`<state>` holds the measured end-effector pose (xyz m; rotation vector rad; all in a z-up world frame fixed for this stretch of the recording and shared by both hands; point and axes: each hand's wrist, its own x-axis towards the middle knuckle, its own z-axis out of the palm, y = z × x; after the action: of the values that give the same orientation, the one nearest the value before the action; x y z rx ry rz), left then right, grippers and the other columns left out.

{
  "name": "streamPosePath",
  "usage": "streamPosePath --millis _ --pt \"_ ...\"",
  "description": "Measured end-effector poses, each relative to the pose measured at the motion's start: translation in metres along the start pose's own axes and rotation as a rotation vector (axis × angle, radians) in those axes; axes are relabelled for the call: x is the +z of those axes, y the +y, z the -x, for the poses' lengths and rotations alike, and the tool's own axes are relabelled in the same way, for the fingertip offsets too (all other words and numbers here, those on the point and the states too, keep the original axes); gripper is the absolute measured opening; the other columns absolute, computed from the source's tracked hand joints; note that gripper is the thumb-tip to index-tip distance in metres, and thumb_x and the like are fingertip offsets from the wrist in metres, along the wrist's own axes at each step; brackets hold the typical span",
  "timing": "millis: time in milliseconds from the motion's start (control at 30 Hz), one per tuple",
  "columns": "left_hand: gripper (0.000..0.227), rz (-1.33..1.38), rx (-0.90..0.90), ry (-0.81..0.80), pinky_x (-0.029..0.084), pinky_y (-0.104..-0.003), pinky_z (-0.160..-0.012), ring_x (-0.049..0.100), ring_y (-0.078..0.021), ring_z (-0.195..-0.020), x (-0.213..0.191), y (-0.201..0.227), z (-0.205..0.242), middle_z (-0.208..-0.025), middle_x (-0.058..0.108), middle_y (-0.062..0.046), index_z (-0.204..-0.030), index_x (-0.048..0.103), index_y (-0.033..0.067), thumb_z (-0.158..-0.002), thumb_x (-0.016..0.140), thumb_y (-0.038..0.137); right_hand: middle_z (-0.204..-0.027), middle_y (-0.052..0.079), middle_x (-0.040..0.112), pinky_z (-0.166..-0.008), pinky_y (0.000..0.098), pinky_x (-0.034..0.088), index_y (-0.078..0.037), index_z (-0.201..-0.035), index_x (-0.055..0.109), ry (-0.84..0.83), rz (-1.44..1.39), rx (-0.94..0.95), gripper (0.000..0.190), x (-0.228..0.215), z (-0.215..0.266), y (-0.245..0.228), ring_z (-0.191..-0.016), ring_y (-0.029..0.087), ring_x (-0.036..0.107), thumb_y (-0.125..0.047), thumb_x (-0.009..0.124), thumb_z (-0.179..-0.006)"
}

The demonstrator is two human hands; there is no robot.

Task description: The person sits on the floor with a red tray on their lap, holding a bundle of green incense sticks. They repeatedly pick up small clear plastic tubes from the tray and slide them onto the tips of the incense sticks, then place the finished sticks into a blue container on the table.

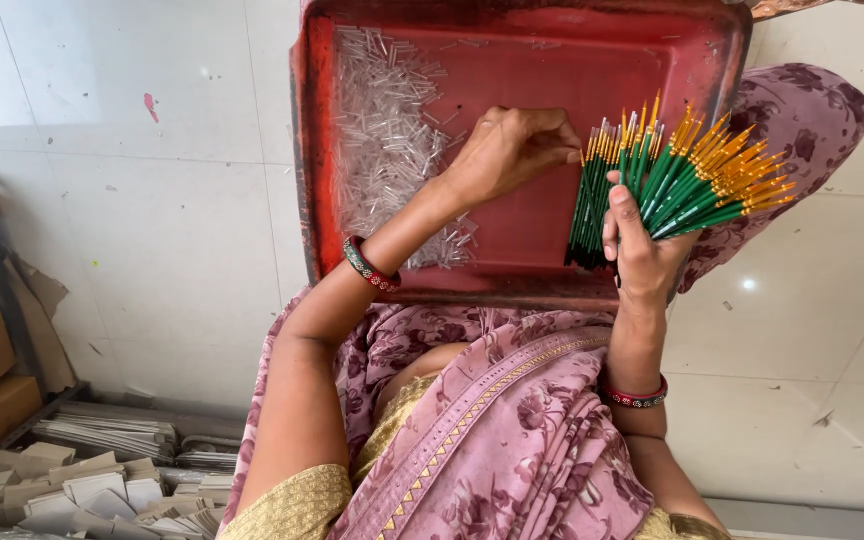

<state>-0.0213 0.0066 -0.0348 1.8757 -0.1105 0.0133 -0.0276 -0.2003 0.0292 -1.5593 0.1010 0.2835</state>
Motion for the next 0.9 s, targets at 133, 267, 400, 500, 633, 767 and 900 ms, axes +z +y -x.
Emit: streamPosePath --millis 133,267,400,500,633,767,900 --pt "0.020 0.271 -0.060 -0.045 0.067 -0.030 -0.082 0.081 -0.0169 -0.093 -0.016 0.019 -0.009 -0.100 0.081 -0.007 -0.112 0.076 0.0049 -0.098 0.071 0.020 -0.081 0.007 0.062 -0.044 0.0227 0.036 0.005 -0.109 0.066 -0.101 -0.082 0.011 0.009 -0.013 0.007 0.027 -0.052 0.009 0.049 0.002 0.070 -0.102" --pt "0.030 0.838 -0.157 -0.135 0.066 -0.034 -0.096 0.076 -0.0179 -0.109 -0.016 0.016 -0.012 -0.116 0.077 -0.012 -0.127 0.064 -0.0014 -0.108 0.060 0.022 -0.086 0.011 0.065 -0.042 0.0216 0.037 0.005 -0.110 0.065 -0.109 -0.094 0.002 0.012 -0.020 0.010 0.044 -0.052 0.009 0.052 0.007 0.072 -0.100" --pt "0.031 0.953 -0.138 -0.115 0.064 -0.035 -0.104 0.074 -0.0194 -0.116 -0.015 0.012 -0.011 -0.123 0.075 -0.013 -0.132 0.060 -0.0036 -0.112 0.058 0.020 -0.098 0.013 0.072 -0.043 0.0211 0.039 -0.001 -0.111 0.061 -0.086 -0.125 0.038 0.023 -0.013 0.011 0.037 -0.056 0.009 0.056 0.007 0.073 -0.093" --pt "0.031 0.968 -0.086 -0.112 0.065 -0.034 -0.104 0.074 -0.0184 -0.117 -0.017 0.013 -0.010 -0.123 0.075 -0.011 -0.131 0.060 -0.0026 -0.112 0.057 0.022 -0.101 0.015 0.072 -0.044 0.0212 0.040 -0.001 -0.114 0.060 -0.103 -0.116 0.023 0.024 -0.016 0.011 0.043 -0.058 0.009 0.056 0.005 0.074 -0.095" --pt "0.027 0.818 -0.168 -0.117 0.067 -0.030 -0.087 0.076 -0.0159 -0.103 -0.013 0.025 -0.007 -0.110 0.078 -0.010 -0.122 0.063 -0.0034 -0.108 0.060 0.020 -0.095 0.017 0.069 -0.046 0.0231 0.038 0.004 -0.114 0.065 -0.135 -0.074 0.015 0.013 -0.021 0.012 0.054 -0.053 0.009 0.053 0.004 0.073 -0.104" --pt "0.024 0.571 -0.170 -0.041 0.067 -0.027 -0.070 0.078 -0.0129 -0.079 -0.018 0.023 -0.002 -0.088 0.079 -0.008 -0.099 0.069 -0.0016 -0.102 0.072 0.022 -0.099 0.014 0.073 -0.043 0.0212 0.039 0.001 -0.109 0.062 -0.115 -0.045 0.023 0.015 -0.001 0.014 0.047 -0.054 0.008 0.054 -0.001 0.072 -0.098" --pt "0.029 0.179 -0.168 0.005 0.061 -0.028 -0.057 0.079 -0.0134 -0.067 -0.031 0.020 0.001 -0.071 0.078 -0.007 -0.086 0.072 0.0018 -0.094 0.080 0.029 -0.077 0.009 0.067 -0.055 0.0289 0.047 0.002 -0.099 0.067 -0.171 0.335 -0.202 0.013 0.007 0.012 0.037 -0.062 0.012 0.062 -0.005 0.076 -0.105"
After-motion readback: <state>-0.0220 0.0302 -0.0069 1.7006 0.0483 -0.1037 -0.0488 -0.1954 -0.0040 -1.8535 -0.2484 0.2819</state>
